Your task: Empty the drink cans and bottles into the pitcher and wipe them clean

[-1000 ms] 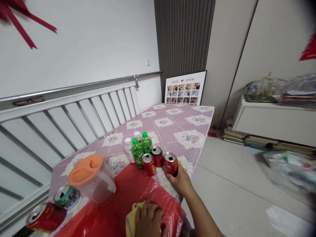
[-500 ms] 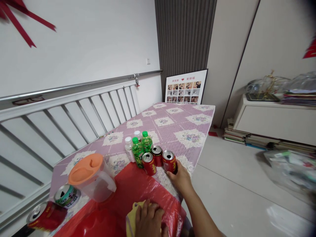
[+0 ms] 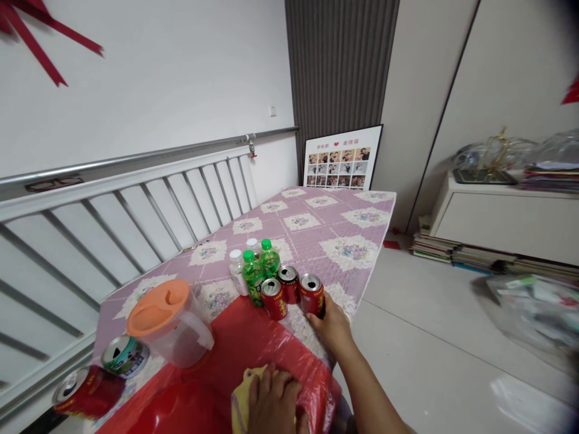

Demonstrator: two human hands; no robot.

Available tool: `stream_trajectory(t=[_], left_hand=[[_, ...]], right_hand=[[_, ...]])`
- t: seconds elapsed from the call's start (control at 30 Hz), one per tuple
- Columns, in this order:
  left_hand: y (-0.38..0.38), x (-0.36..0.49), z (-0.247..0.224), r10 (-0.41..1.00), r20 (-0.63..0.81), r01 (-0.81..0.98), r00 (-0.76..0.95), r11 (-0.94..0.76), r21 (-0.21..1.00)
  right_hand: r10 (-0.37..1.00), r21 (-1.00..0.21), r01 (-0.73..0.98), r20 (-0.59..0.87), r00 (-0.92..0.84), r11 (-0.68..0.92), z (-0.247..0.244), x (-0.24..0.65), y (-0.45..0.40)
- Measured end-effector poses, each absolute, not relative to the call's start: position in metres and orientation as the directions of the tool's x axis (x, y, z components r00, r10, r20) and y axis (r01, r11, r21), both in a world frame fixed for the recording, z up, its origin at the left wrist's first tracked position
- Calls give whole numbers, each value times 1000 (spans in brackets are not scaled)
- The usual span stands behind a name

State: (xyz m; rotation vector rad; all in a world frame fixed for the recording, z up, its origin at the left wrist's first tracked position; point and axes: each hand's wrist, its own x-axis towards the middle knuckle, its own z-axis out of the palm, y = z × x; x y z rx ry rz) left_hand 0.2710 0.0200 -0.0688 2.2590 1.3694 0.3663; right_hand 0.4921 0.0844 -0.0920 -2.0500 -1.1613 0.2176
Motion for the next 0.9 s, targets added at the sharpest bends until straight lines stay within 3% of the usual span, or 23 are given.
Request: stream_trajectory(t=[0.5,0.73,0.9], left_hand=[[16,268,-58,868,-30,707,495,-382,596],[13,264,-55,867,15,675,497,-398,622],[14,260,-49,864,62,620,499,-406,672]], right_hand=[[781,-806,584,304,546,-94,-105,492,83],[659,-869,474,273,701,-145,-111,490,61],[624,-868,481,310,717,-122,-104,476,36]])
